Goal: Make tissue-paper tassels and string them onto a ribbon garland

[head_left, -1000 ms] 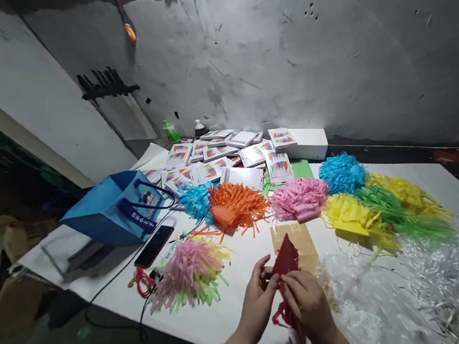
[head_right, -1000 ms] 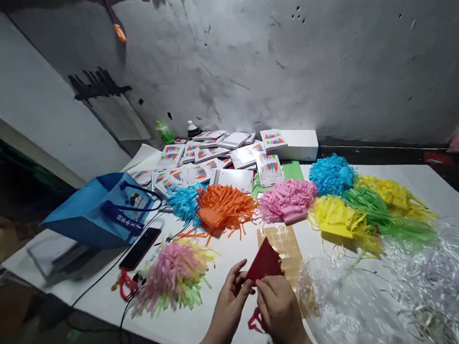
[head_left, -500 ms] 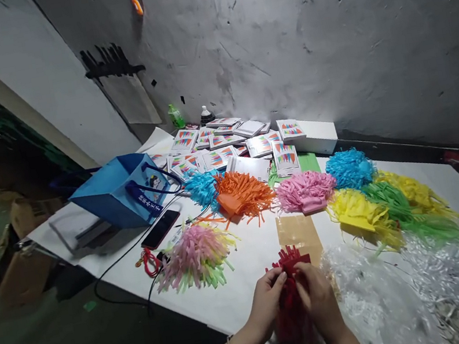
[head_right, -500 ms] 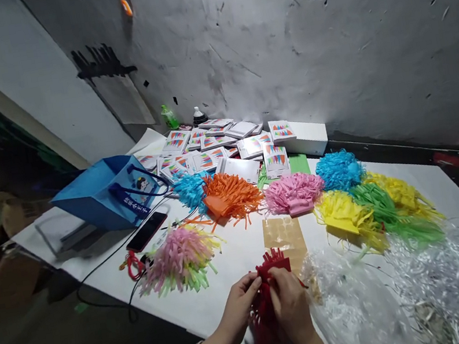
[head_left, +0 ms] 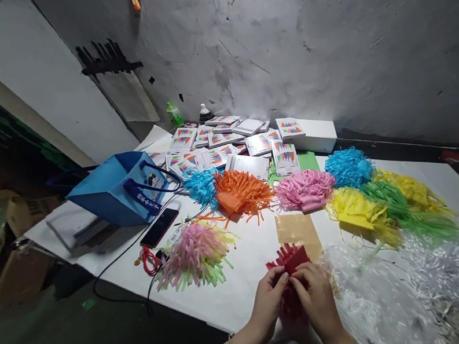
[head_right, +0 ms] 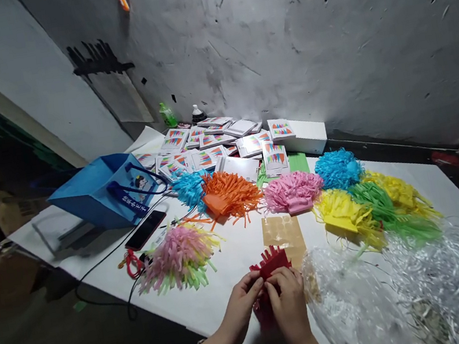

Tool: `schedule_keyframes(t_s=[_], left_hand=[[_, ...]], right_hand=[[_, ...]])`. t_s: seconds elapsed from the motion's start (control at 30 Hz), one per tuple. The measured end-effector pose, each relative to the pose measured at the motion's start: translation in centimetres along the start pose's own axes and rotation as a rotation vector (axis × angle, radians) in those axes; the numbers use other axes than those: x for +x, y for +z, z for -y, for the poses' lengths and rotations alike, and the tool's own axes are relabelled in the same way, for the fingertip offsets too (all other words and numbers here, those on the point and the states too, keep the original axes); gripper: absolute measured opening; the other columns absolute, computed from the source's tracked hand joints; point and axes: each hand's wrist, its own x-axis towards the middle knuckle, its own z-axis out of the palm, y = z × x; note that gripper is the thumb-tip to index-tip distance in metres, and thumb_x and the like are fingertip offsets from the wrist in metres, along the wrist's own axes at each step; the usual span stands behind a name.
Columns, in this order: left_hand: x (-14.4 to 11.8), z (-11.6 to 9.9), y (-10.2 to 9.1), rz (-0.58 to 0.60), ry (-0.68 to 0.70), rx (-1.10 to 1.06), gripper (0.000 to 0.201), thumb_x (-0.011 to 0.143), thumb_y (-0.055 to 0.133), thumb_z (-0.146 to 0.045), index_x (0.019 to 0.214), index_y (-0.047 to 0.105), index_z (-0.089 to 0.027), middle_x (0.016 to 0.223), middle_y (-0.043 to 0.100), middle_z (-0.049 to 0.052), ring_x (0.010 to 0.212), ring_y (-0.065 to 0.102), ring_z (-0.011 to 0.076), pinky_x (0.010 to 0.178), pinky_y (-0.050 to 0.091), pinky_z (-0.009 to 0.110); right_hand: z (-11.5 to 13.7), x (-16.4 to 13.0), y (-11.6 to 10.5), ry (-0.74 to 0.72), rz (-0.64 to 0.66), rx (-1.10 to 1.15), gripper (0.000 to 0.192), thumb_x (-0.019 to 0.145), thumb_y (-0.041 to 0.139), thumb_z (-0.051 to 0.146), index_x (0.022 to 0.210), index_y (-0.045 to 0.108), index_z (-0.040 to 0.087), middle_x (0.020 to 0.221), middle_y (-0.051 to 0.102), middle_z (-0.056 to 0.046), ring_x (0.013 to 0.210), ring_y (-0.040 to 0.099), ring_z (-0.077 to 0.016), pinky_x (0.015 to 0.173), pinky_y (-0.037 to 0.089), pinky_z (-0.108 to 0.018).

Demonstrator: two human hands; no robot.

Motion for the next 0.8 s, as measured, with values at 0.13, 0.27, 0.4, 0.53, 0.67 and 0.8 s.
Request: schedule_keyframes(t_s=[0.13,0.27,0.4,0.53,0.67,0.8], left_hand=[[0.4,0.3,-0.4,0.062,-0.003,0.059,0.036,0.071,0.073,-0.049,0.082,0.064,-0.016,0.078,0.066,0.001,0.074,0.059,0.0172,0.073,0.046,0.028],[0.8,0.1,-0.8,0.111,0.035,0.167,0.033,0.078,0.066,-0.048,0.074,0.061,-0.016,0.07,0.062,0.0,0.067,0.054,0.0148,0.066,0.043,0.025],[0.7,-0.9,-0.9,0.13,0.179,0.497,0.029,0.086,0.058,-0.042,0.075,0.064,-0.016,0.074,0.063,0.002,0.071,0.055,0.0166,0.068,0.043,0.026],[0.5,-1.7,-1.1,0.186,0.336,0.756,0.024,0.092,0.049,-0.032,0.08,0.064,-0.017,0.08,0.065,0.004,0.077,0.058,0.0178,0.074,0.046,0.029],[1.1,-2.2,-2.3,0.34,0.489,0.902,0.021,0.09,0.049,-0.021,0.107,0.062,-0.019,0.1,0.066,0.007,0.092,0.06,0.0196,0.085,0.047,0.032],[1.7,-2.3,-3.2,0.508,0.571,0.94,0.039,0.093,0.046,-0.018,0.131,0.052,-0.023,0.119,0.059,0.009,0.105,0.057,0.0193,0.093,0.047,0.033]], right_hand=[[-0.6,0.6,-0.3,0.254,0.14,0.321,0.021,0.078,0.066,0.027,0.061,0.057,0.02,0.074,0.061,-0.002,0.072,0.059,-0.0191,0.068,0.046,-0.03],[-1.4,0.8,-1.3,0.371,0.188,0.481,0.022,0.077,0.068,0.038,0.068,0.061,0.018,0.073,0.062,-0.003,0.069,0.06,-0.0198,0.065,0.047,-0.03],[-1.5,0.4,-1.9,0.15,-0.028,0.125,0.018,0.085,0.058,0.035,0.09,0.063,0.018,0.087,0.065,-0.007,0.083,0.06,-0.0237,0.076,0.047,-0.036],[-1.1,0.3,-1.8,-0.049,0.048,-0.063,0.026,0.087,0.051,0.025,0.109,0.064,0.021,0.1,0.068,-0.008,0.094,0.061,-0.0255,0.086,0.043,-0.04],[-1.4,0.8,-1.8,0.265,0.151,0.305,0.019,0.086,0.053,0.027,0.081,0.071,0.022,0.078,0.069,-0.004,0.077,0.062,-0.0208,0.072,0.044,-0.031],[-1.8,1.1,-1.5,0.627,0.187,0.824,0.017,0.07,0.071,0.035,0.072,0.071,0.019,0.071,0.07,-0.002,0.07,0.062,-0.0191,0.068,0.046,-0.028]])
